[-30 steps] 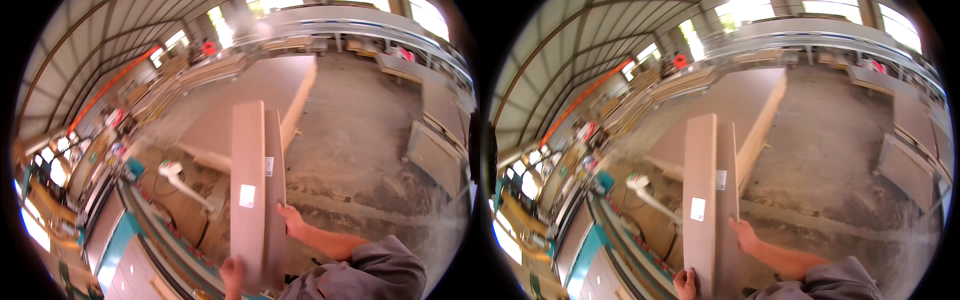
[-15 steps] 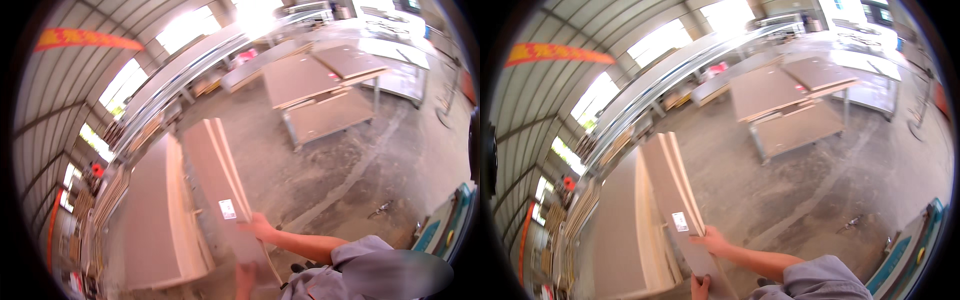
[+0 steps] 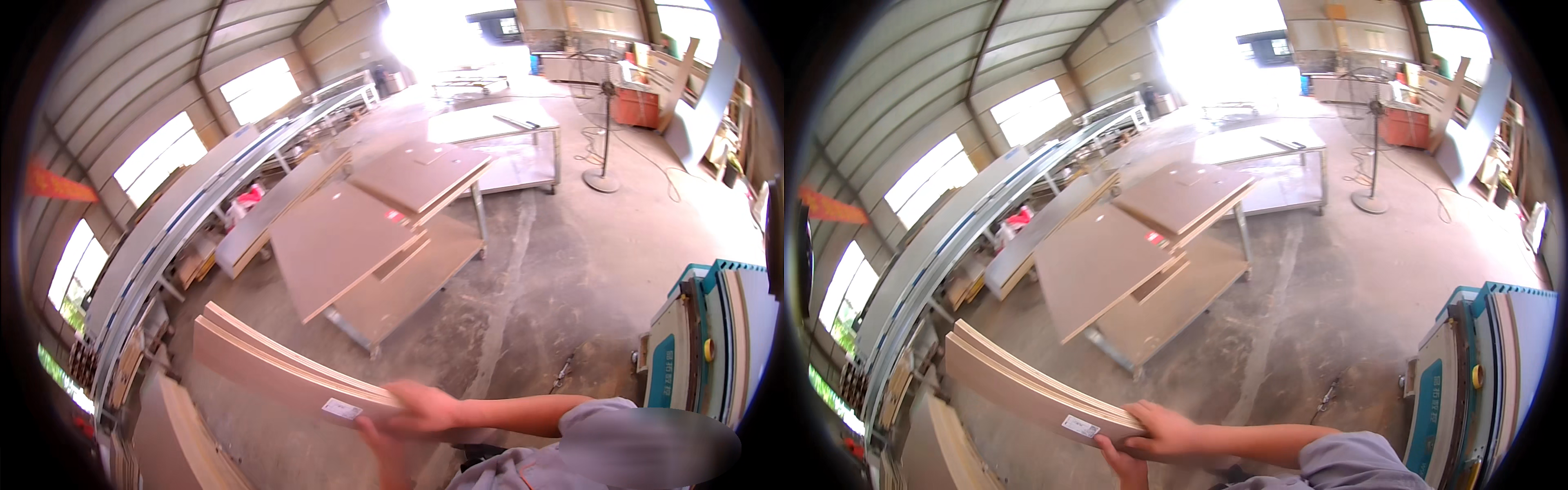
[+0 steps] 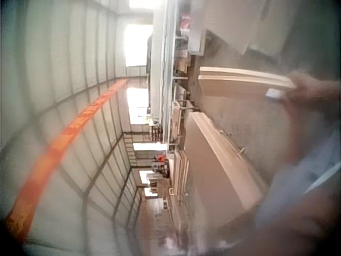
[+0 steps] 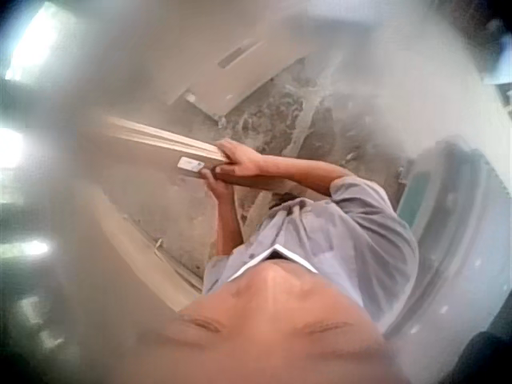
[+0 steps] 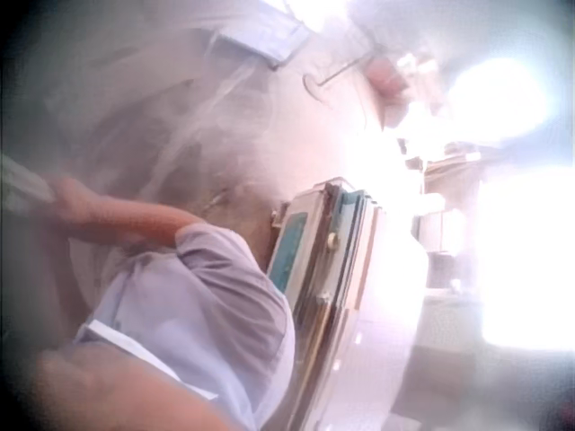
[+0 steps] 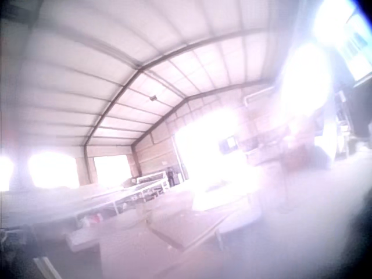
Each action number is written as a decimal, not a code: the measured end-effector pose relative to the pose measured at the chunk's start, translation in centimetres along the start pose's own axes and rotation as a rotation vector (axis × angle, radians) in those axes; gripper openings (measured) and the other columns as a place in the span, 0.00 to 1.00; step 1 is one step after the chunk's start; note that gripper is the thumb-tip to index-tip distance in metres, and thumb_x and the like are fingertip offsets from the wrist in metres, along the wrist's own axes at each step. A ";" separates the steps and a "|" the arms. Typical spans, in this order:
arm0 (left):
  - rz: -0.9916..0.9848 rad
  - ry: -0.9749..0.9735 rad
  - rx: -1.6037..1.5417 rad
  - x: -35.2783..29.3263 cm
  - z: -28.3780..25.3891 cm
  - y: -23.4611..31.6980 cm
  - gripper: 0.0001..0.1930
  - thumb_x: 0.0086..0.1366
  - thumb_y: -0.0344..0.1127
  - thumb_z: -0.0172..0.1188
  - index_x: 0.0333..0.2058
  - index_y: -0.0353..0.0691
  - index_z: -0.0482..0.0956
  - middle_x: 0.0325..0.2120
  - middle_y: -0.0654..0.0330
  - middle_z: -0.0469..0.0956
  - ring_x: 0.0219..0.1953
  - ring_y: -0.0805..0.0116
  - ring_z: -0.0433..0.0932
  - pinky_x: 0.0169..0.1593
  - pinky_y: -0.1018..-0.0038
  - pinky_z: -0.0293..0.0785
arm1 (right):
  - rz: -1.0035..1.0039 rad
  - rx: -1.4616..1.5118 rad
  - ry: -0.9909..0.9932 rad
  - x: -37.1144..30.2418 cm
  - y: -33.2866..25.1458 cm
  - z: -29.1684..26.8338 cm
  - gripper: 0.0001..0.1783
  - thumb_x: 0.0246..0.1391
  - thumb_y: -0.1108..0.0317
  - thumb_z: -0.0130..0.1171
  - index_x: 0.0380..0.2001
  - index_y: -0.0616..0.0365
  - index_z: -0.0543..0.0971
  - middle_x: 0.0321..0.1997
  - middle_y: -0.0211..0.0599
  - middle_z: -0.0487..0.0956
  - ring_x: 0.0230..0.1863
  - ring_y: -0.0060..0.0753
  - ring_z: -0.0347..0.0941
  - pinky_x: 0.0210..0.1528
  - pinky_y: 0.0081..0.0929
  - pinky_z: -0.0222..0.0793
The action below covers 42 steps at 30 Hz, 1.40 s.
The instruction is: The person applies small white labels to multiple cut wood panels on a large table saw. They then pick up several narrow wood strips and carry them to a nearby storage rack, placing them among other pieces.
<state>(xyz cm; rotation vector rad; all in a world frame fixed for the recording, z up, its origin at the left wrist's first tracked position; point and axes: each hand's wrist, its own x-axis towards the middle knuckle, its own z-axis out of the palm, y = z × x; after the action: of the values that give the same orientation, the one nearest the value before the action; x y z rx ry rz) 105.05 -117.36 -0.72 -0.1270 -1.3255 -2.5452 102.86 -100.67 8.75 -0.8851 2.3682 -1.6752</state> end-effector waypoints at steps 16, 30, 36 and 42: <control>-0.564 0.189 -0.482 32.6 25.4 -33.0 0.16 0.66 0.46 0.53 0.46 0.43 0.74 0.41 0.62 0.77 0.47 0.65 0.73 0.52 0.62 0.68 | 0.386 -0.130 0.528 -1.7 22.5 -35.8 0.28 0.43 0.48 0.63 0.35 0.65 0.77 0.23 0.40 0.79 0.26 0.40 0.77 0.30 0.35 0.72; -0.454 0.427 -0.577 48.8 37.7 -44.0 0.26 0.58 0.56 0.61 0.46 0.40 0.75 0.37 0.63 0.78 0.36 0.71 0.78 0.41 0.72 0.73 | 0.457 -0.113 -0.223 12.0 51.2 -63.5 0.29 0.58 0.52 0.55 0.52 0.67 0.71 0.46 0.43 0.77 0.44 0.31 0.71 0.46 0.27 0.68; -0.377 0.349 -0.635 59.0 43.9 -50.0 0.27 0.58 0.56 0.61 0.47 0.40 0.73 0.36 0.63 0.78 0.36 0.71 0.78 0.39 0.72 0.74 | 0.656 0.154 -0.099 19.7 54.0 -73.8 0.31 0.53 0.53 0.59 0.52 0.67 0.70 0.47 0.43 0.76 0.46 0.34 0.71 0.48 0.30 0.68; -0.225 0.310 -0.605 66.7 51.7 -55.9 0.26 0.58 0.55 0.61 0.46 0.40 0.73 0.35 0.62 0.78 0.35 0.70 0.78 0.38 0.71 0.75 | 0.766 0.582 0.037 21.5 60.3 -85.1 0.34 0.48 0.54 0.63 0.53 0.66 0.70 0.48 0.44 0.76 0.48 0.37 0.71 0.49 0.33 0.69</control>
<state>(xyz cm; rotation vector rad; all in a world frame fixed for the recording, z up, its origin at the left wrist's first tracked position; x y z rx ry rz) 23.27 -57.76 -1.75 0.3065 -0.4549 -2.9196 26.75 -27.86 -7.06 0.1423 1.6964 -1.8203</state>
